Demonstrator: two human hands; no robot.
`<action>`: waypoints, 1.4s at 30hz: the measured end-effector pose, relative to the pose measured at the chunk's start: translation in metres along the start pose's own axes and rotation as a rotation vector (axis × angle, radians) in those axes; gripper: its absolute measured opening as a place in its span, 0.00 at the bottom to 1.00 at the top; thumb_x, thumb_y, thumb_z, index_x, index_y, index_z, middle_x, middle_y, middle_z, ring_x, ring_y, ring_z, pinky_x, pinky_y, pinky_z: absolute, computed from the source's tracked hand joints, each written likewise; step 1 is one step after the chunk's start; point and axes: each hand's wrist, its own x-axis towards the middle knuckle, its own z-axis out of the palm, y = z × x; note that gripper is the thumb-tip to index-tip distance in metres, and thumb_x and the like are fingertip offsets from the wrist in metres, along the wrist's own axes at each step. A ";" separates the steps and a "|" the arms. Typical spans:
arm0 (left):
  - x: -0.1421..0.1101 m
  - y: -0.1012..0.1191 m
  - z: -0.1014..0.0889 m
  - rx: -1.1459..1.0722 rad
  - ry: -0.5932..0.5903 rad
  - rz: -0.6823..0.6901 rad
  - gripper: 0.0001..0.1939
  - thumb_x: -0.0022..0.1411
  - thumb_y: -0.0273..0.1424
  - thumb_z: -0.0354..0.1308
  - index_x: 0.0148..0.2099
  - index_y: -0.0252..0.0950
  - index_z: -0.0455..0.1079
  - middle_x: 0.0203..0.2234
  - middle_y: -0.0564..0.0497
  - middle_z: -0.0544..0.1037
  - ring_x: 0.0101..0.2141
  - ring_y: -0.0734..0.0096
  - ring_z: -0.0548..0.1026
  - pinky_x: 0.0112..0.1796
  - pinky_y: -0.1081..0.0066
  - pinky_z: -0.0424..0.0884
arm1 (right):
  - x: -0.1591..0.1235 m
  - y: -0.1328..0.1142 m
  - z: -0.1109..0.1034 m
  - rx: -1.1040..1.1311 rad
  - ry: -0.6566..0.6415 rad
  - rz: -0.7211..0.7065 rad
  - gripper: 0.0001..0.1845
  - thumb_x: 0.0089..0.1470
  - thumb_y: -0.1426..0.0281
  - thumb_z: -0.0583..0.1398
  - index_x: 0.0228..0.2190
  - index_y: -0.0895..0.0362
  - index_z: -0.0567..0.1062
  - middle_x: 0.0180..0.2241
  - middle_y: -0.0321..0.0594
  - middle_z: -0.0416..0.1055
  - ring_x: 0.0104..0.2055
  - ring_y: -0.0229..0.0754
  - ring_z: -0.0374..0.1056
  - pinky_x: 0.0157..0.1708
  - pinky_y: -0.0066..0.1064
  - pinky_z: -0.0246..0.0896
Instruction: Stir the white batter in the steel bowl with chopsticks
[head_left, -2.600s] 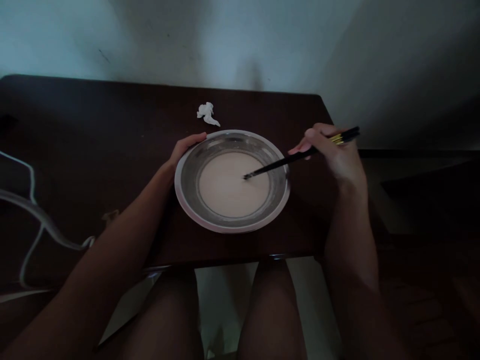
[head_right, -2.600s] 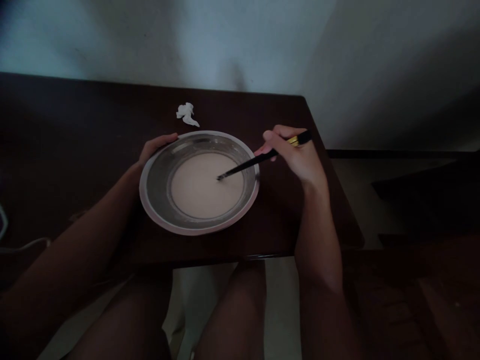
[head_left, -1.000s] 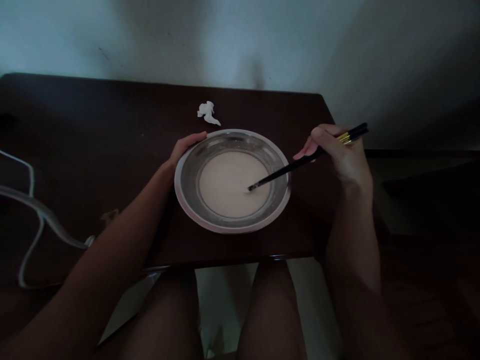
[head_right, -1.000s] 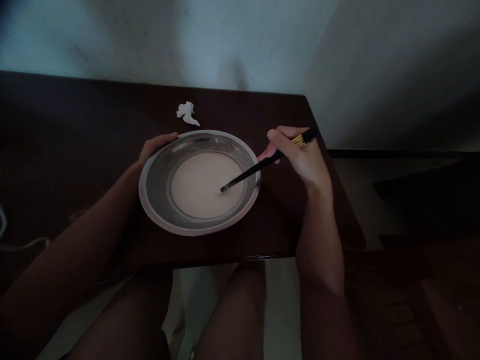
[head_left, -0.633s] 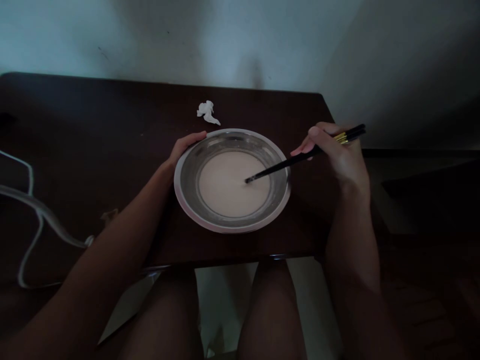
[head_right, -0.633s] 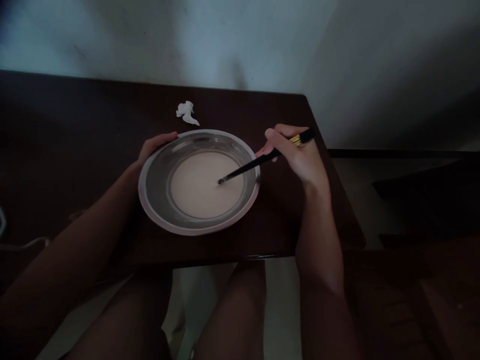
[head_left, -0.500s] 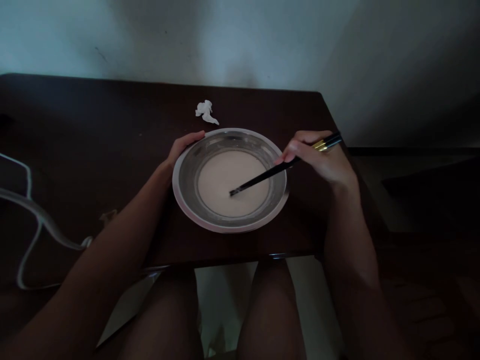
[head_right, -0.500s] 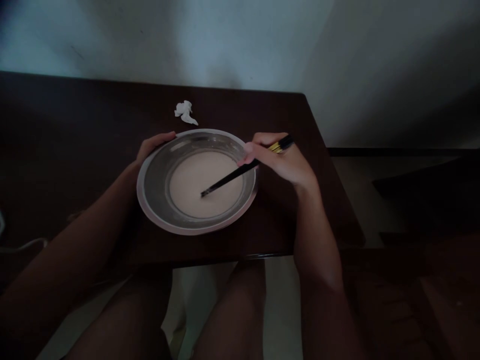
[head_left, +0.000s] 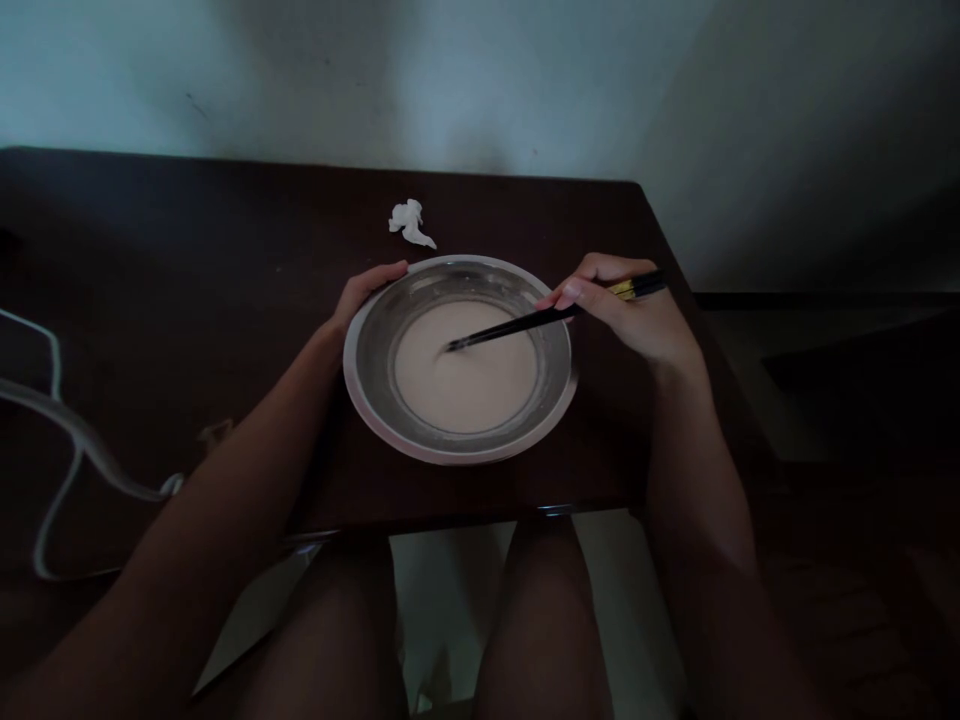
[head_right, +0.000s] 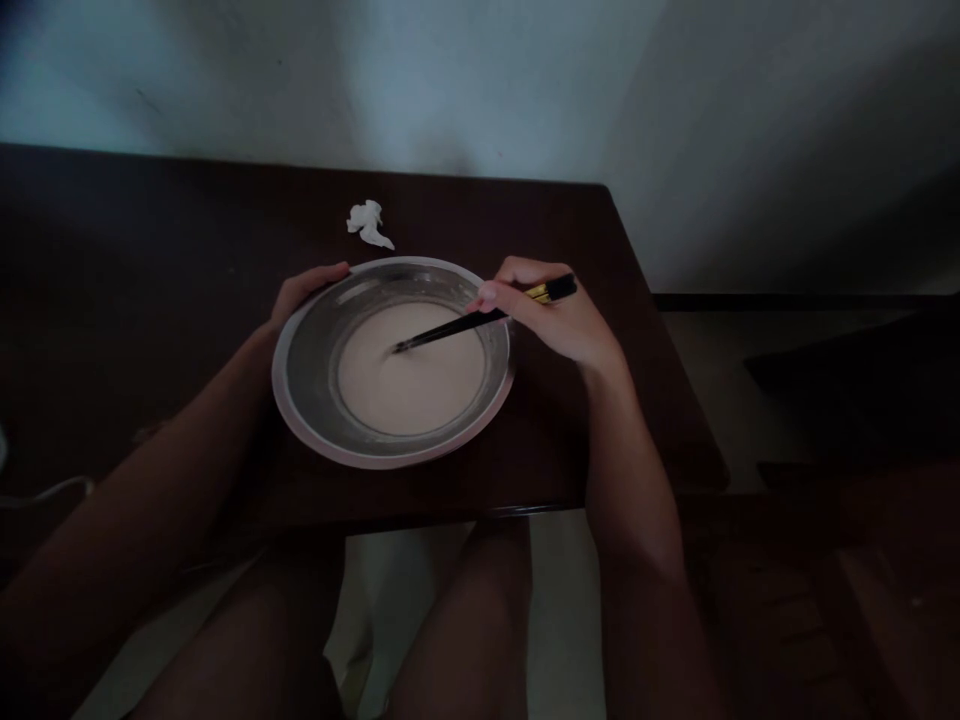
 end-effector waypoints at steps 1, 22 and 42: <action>0.000 0.000 -0.001 0.006 -0.009 0.004 0.14 0.68 0.36 0.54 0.41 0.37 0.81 0.27 0.50 0.84 0.41 0.60 0.84 0.43 0.70 0.79 | 0.000 0.000 -0.002 0.001 0.057 -0.011 0.19 0.54 0.51 0.70 0.22 0.51 0.80 0.27 0.36 0.82 0.32 0.41 0.78 0.31 0.32 0.71; 0.001 -0.002 -0.001 -0.005 -0.051 0.027 0.15 0.70 0.36 0.53 0.37 0.36 0.80 0.30 0.50 0.85 0.46 0.62 0.83 0.46 0.73 0.77 | -0.002 0.000 -0.001 0.029 -0.038 0.002 0.16 0.57 0.57 0.69 0.23 0.53 0.81 0.28 0.36 0.82 0.30 0.40 0.77 0.29 0.31 0.70; 0.002 -0.002 0.000 0.099 -0.008 0.050 0.17 0.69 0.36 0.50 0.43 0.36 0.80 0.28 0.49 0.83 0.43 0.57 0.83 0.44 0.67 0.78 | -0.003 -0.004 -0.003 -0.022 0.022 -0.008 0.22 0.57 0.52 0.68 0.19 0.52 0.79 0.24 0.36 0.79 0.29 0.41 0.77 0.29 0.33 0.71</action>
